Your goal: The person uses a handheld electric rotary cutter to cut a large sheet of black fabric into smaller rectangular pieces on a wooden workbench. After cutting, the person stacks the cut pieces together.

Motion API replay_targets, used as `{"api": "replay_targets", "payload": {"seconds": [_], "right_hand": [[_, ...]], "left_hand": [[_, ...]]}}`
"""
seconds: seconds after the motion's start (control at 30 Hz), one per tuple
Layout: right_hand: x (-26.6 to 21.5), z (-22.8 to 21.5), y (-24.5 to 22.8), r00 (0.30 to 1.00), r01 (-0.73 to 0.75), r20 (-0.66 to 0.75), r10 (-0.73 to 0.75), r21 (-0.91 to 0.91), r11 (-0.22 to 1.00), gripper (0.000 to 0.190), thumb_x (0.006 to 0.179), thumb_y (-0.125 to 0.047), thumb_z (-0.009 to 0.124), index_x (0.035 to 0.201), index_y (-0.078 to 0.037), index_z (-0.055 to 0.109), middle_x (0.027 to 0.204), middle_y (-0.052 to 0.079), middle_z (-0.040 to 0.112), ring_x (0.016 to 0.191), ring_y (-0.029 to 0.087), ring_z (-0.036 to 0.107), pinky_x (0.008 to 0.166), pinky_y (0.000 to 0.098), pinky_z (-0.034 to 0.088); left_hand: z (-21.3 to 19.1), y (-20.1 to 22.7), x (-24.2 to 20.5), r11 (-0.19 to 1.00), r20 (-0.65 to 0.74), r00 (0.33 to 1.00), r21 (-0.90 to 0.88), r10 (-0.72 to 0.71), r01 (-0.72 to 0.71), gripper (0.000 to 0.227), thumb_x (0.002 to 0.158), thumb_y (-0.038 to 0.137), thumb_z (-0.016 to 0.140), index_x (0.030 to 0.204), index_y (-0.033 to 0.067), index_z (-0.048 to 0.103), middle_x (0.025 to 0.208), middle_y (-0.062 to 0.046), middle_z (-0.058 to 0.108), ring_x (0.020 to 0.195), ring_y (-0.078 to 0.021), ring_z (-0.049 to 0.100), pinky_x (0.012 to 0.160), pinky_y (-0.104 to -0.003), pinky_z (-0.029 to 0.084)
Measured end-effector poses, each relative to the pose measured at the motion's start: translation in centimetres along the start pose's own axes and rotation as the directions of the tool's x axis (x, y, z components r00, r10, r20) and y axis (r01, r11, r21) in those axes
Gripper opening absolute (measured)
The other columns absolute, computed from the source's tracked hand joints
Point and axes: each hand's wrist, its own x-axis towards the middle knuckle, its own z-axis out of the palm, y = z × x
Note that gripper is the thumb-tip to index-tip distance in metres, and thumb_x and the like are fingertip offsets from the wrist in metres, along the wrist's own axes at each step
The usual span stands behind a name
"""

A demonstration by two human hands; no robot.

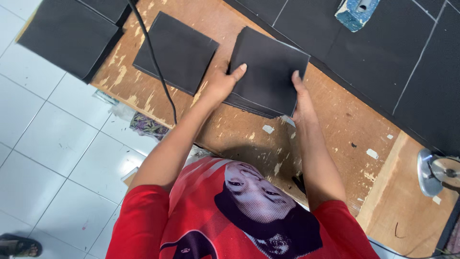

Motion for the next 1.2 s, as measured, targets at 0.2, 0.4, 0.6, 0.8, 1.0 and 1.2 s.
{"api": "replay_targets", "payload": {"seconds": [0.2,0.4,0.6,0.8,1.0,1.2], "right_hand": [[-4.8,-1.4,0.9,0.836,0.378,-0.297,-0.462,-0.300,0.876,0.045,0.103,-0.031,0.062,0.141,-0.009,0.053,0.131,0.003,0.056,0.112,0.013,0.051,0.090,0.0307,0.042],[-14.7,3.8,5.7,0.754,0.655,0.165,-0.636,-0.270,0.706,0.015,0.104,-0.003,0.062,0.118,-0.006,0.066,0.111,0.000,0.063,0.103,0.010,0.057,0.092,0.0250,0.046],[-15.2,15.8,9.1,0.765,0.515,0.625,-0.156,-0.447,0.731,0.025,0.096,-0.007,0.069,0.121,-0.003,0.068,0.112,0.005,0.070,0.102,0.011,0.062,0.094,0.0286,0.053],[-7.5,30.4,15.5,0.821,0.036,0.562,0.103,-0.230,0.973,0.031,0.099,-0.015,0.065,0.128,-0.003,0.062,0.123,0.010,0.066,0.116,0.017,0.062,0.097,0.0346,0.052],[4.1,40.2,20.2,0.896,-0.335,0.357,0.265,0.149,0.930,0.038,0.090,-0.023,0.069,0.122,-0.006,0.058,0.127,0.017,0.064,0.116,0.028,0.063,0.097,0.0444,0.054],[10.3,45.0,20.5,0.919,-0.355,0.217,0.329,0.095,0.930,0.036,0.090,-0.025,0.075,0.115,-0.002,0.064,0.114,0.013,0.067,0.102,0.025,0.066,0.094,0.0433,0.051]], "left_hand": [[-3.7,-2.1,-12.1,0.944,0.057,0.970,0.220,0.238,-0.244,0.070,0.099,0.047,0.065,0.145,-0.0037,0.053,0.150,-0.027,0.051,0.142,-0.0387,0.047,0.115,-0.043,0.038],[-16.1,-7.3,-19.0,0.981,0.143,0.983,-0.145,-0.111,0.132,0.045,0.093,0.033,0.069,0.127,0.0050,0.073,0.120,-0.009,0.078,0.113,-0.0193,0.070,0.101,-0.033,0.051],[-29.5,-11.2,-13.8,0.971,-0.477,0.869,-0.237,-0.128,0.013,0.034,0.100,0.023,0.067,0.123,-0.0013,0.069,0.110,-0.008,0.073,0.102,-0.0160,0.067,0.091,-0.031,0.051],[-43.7,-11.7,-3.6,0.990,-0.556,0.819,0.062,0.141,-0.128,0.034,0.101,0.020,0.070,0.122,-0.0066,0.066,0.112,-0.015,0.072,0.103,-0.0209,0.068,0.091,-0.031,0.054],[-49.6,-9.3,5.1,0.952,-0.386,0.922,0.294,0.035,0.087,0.042,0.096,0.023,0.073,0.124,-0.0078,0.066,0.108,-0.021,0.072,0.096,-0.0258,0.071,0.084,-0.035,0.055],[-49.4,-9.1,8.9,0.904,-0.219,0.969,0.381,-0.116,0.194,0.050,0.082,0.026,0.083,0.115,-0.0078,0.068,0.103,-0.020,0.074,0.091,-0.0279,0.073,0.084,-0.035,0.056]]}}
